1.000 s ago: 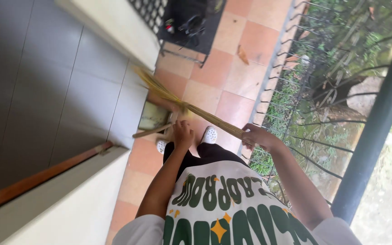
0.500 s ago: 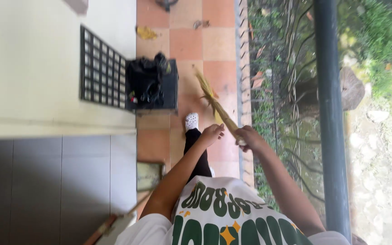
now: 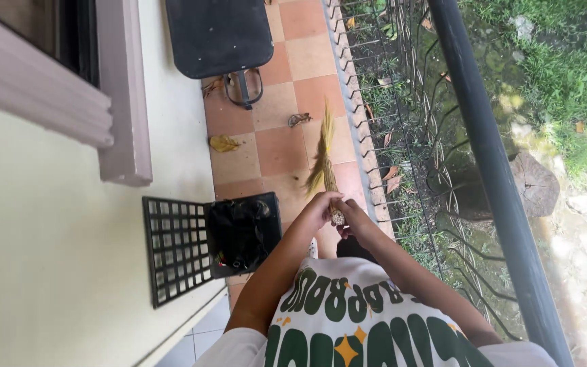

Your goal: Sweeping dry leaves and debris on a tiled balcony into a dustpan.

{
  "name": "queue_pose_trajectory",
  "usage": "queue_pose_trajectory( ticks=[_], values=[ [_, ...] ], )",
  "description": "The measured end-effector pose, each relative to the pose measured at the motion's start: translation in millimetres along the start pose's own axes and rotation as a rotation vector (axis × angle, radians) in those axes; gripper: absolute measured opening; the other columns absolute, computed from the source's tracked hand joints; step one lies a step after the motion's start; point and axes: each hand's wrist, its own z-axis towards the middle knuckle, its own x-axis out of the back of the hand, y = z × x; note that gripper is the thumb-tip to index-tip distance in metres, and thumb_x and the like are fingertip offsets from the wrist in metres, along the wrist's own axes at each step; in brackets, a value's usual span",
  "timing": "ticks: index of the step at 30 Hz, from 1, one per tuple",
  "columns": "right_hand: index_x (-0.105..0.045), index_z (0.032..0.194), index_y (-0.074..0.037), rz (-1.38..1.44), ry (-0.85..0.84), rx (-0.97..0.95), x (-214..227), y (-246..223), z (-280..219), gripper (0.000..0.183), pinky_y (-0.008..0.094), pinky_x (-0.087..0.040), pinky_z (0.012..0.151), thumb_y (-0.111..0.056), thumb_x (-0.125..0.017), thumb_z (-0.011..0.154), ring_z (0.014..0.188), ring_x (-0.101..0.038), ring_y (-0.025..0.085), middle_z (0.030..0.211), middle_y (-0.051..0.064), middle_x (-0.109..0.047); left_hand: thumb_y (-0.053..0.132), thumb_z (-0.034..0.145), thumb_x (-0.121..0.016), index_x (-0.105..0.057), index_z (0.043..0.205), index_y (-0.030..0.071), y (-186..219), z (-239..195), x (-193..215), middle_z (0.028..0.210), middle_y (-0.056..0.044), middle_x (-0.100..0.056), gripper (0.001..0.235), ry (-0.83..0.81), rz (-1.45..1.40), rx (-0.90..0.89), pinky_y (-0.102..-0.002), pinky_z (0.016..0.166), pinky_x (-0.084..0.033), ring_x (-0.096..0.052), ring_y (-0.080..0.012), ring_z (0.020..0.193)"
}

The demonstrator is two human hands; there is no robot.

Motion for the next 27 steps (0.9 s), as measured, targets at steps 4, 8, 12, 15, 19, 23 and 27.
queue_pose_trajectory(
  ticks=[4,8,12,15,19,23,27],
  values=[
    [-0.046,0.115,0.005,0.025,0.017,0.001,-2.9,-60.8,68.7,0.049,0.032,-0.049,0.037,-0.04,-0.058,0.099,0.048,-0.06,0.025,0.073,0.02,-0.059,0.03,0.077,-0.082,-0.07,0.08,-0.003,84.2,14.7,-11.8,0.062,-0.013,-0.063,0.035,0.025,-0.011,-0.055,-0.044,0.032,-0.052,-0.061,-0.0268,0.044],
    [-0.048,0.113,0.006,-0.015,-0.009,0.025,9.9,-131.9,158.6,0.05,0.035,-0.05,0.037,-0.041,-0.057,0.101,0.047,-0.06,0.026,0.071,0.021,-0.058,0.029,0.076,-0.081,-0.07,0.073,-0.005,203.7,12.6,-48.9,0.058,-0.012,-0.057,0.036,0.107,-0.02,-0.124,-0.038,0.034,-0.05,-0.06,-0.0253,0.045],
    [-0.05,0.115,0.005,-0.169,-0.09,0.031,37.1,-223.0,278.0,0.055,0.036,-0.053,0.037,-0.047,-0.058,0.1,0.048,-0.064,0.027,0.07,0.022,-0.064,0.037,0.081,-0.074,-0.073,0.071,-0.002,290.0,113.4,-49.6,0.052,-0.021,-0.057,0.04,0.043,-0.137,-0.194,-0.035,0.03,-0.045,-0.057,-0.0322,0.037],
    [-0.052,0.115,0.005,-0.312,-0.163,0.022,53.4,-314.1,340.3,0.053,0.034,-0.054,0.039,-0.045,-0.057,0.099,0.048,-0.065,0.024,0.072,0.02,-0.066,0.039,0.082,-0.07,-0.071,0.065,0.0,363.7,197.3,-44.8,0.049,-0.02,-0.059,0.042,0.061,-0.154,-0.245,-0.029,0.03,-0.041,-0.059,-0.0307,0.037],
    [-0.053,0.114,0.007,-0.432,-0.208,0.01,62.3,-435.1,412.3,0.051,0.033,-0.055,0.041,-0.042,-0.053,0.099,0.049,-0.065,0.023,0.072,0.02,-0.067,0.037,0.077,-0.072,-0.07,0.072,0.002,478.8,252.0,-54.4,0.053,-0.018,-0.061,0.036,0.126,-0.088,-0.273,-0.033,0.035,-0.043,-0.061,-0.0302,0.04],
    [-0.054,0.109,0.004,-0.429,-0.24,0.016,43.8,-515.8,492.1,0.047,0.032,-0.055,0.039,-0.041,-0.053,0.097,0.046,-0.065,0.023,0.068,0.019,-0.068,0.045,0.082,-0.064,-0.069,0.073,0.002,565.9,326.4,-19.4,0.052,-0.017,-0.06,0.045,0.093,-0.049,-0.277,-0.029,0.038,-0.038,-0.062,-0.0284,0.042],
    [-0.051,0.111,0.004,-0.362,-0.218,0.014,22.6,-566.4,594.1,0.05,0.035,-0.056,0.039,-0.045,-0.052,0.099,0.047,-0.065,0.027,0.069,0.022,-0.067,0.043,0.086,-0.065,-0.072,0.074,-0.005,660.1,358.5,0.9,0.048,-0.028,-0.056,0.05,0.061,-0.091,-0.317,-0.031,0.028,-0.033,-0.057,-0.0363,0.034]
  ],
)
